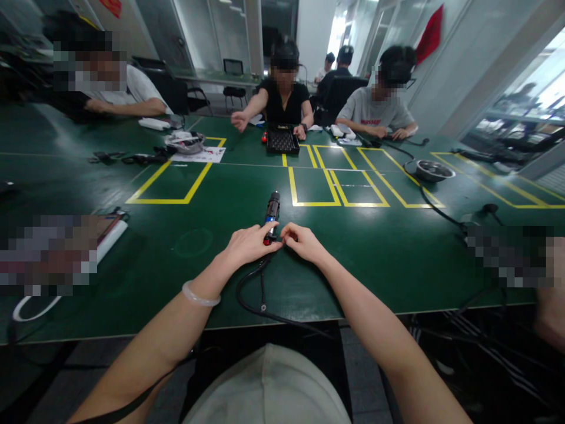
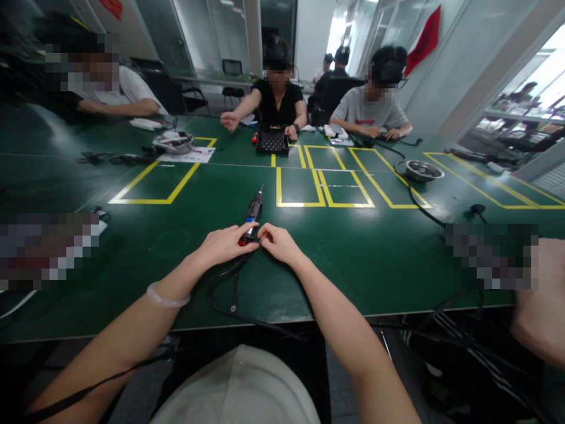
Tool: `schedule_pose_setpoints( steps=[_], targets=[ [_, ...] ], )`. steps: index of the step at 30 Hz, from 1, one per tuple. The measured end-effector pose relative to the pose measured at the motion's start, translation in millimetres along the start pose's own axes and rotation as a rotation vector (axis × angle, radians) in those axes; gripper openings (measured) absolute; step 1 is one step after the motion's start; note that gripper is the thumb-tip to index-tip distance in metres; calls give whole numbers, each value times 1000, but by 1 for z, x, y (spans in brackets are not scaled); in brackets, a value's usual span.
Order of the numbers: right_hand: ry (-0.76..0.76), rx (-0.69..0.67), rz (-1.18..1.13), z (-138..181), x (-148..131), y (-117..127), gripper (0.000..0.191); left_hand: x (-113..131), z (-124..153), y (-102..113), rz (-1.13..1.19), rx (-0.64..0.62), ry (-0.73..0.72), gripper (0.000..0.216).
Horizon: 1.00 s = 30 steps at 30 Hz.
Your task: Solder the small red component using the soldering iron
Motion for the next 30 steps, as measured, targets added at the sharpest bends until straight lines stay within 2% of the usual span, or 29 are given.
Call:
schedule_pose_setpoints(
  steps=[12, 18, 24, 30],
  targets=[
    [-1, -2, 3, 0, 0, 1, 13, -1, 1, 4, -11, -36, -8, 74],
    [-4, 2, 7, -1, 1, 3, 14, -10, 4, 6, -83, -44, 1, 74],
    [-12, 1, 34, 0, 0, 4, 14, -38, 13, 9, -131, -43, 55, 77],
    [-12, 3, 48, 0, -4, 6, 14, -92, 25, 16, -126, -46, 144, 82]
  ],
)
Point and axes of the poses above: each hand's wrist, its own z-axis away from the middle knuckle, its own y-axis out of the back of the hand, x = y × z, the point moved 7 cm from there along -z, towards the middle knuckle, and after that the axes turned 4 degrees about -y, right-handed, at the moved point
